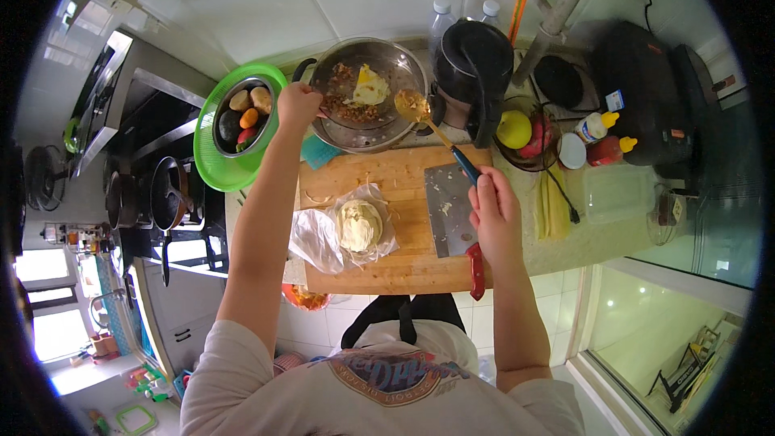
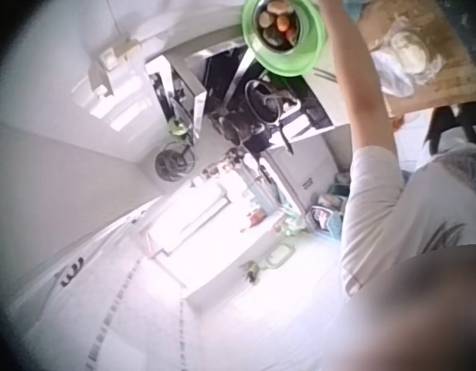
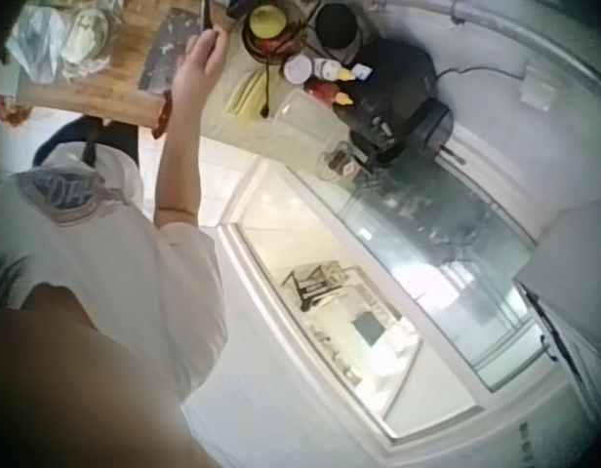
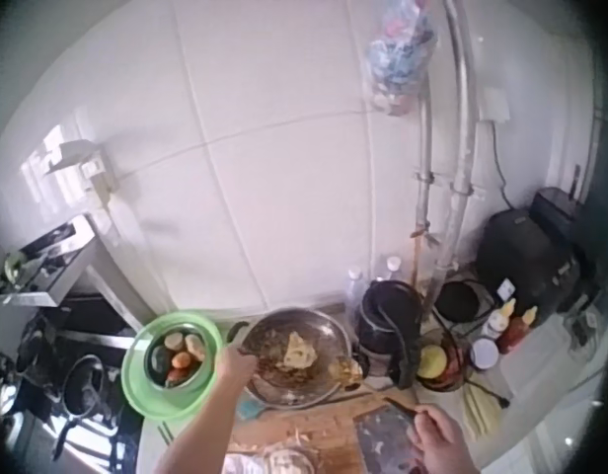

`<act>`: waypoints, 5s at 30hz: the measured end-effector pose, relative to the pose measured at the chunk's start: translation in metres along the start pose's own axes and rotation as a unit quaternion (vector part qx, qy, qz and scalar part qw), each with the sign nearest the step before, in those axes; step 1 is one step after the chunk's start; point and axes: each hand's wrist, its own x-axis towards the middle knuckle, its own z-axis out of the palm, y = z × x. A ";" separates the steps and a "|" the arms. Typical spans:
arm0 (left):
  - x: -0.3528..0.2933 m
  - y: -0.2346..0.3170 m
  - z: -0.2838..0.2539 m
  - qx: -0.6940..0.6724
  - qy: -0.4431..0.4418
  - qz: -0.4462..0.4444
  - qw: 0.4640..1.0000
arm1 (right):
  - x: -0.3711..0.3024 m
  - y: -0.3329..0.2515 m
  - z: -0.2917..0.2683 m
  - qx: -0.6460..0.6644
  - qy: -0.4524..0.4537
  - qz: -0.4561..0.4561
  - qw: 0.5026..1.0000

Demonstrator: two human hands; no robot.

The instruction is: The person places a flatbread on a cutting board, cuts it in half with a cleaver, and then fills each half with a cooked mixture using a spoon. They add condiments from squeeze bottles and wrap the assembled food in plastic.

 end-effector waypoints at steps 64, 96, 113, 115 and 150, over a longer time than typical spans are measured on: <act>-0.333 -0.025 0.086 -0.112 -0.082 0.009 0.990 | 0.069 0.097 -0.068 -0.535 -0.116 -0.356 0.757; -0.313 -0.044 0.047 -0.032 0.007 0.006 0.999 | 0.035 0.060 -0.091 -0.604 -0.056 -0.365 0.706; -0.248 -0.037 0.045 0.209 -0.035 0.079 0.974 | 0.028 0.088 -0.056 -0.560 -0.139 -0.364 0.731; -0.257 -0.056 0.052 0.167 -0.049 0.054 0.983 | 0.026 0.093 -0.065 -0.518 -0.121 -0.326 0.781; -0.259 -0.118 0.008 -0.067 0.142 0.116 0.981 | 0.087 0.134 -0.092 -0.199 -0.135 0.152 0.959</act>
